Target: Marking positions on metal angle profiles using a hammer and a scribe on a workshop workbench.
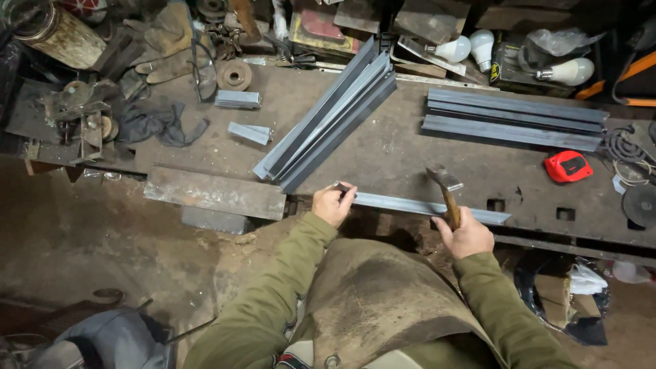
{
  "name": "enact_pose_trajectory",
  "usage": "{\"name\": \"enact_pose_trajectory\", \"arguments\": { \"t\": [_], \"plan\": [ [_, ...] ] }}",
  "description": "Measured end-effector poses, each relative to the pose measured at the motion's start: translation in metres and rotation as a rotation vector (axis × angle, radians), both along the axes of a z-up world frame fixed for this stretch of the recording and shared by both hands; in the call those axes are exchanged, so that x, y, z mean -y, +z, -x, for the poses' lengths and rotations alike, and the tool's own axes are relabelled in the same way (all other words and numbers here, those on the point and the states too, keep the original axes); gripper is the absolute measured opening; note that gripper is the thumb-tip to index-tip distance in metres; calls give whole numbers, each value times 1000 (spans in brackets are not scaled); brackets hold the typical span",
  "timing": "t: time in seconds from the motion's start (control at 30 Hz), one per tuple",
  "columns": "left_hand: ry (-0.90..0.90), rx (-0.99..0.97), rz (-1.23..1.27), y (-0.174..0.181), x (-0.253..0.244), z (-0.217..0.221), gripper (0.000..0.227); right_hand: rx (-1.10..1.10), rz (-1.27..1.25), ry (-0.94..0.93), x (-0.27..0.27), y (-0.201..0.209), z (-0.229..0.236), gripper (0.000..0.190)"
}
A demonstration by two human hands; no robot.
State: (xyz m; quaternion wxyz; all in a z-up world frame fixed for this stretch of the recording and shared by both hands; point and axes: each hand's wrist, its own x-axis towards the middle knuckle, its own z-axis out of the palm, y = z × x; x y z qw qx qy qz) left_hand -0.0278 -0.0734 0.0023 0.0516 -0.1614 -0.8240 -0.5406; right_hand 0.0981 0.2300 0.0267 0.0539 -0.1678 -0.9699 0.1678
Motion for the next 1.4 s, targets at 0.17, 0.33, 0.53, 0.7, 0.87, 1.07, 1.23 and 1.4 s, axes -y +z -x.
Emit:
{"name": "enact_pose_trajectory", "arguments": {
  "t": [0.17,0.33,0.53,0.7,0.87,1.07,1.23,1.4],
  "plan": [
    [-26,-93,5,-5,1,1,18,-25,46,13,1,2,-1,42],
    [-35,-115,15,-5,2,1,17,9,-41,20,2,5,-1,46],
    [-8,-34,29,-9,0,-2,15,-44,-41,65,3,6,-1,45],
    [-5,-135,143,-5,-2,-6,11,-7,-28,51,2,5,-1,44],
    [-34,-287,140,-14,-6,-9,11,5,-2,44,4,17,2,45],
    [-61,-354,225,-15,-8,-11,14,49,234,248,26,98,7,34],
    [-105,-364,234,-11,-4,-10,14,56,66,608,65,162,22,34],
    [-79,-213,195,-46,-7,-11,24,338,-113,656,80,167,44,32]
  ]
}}
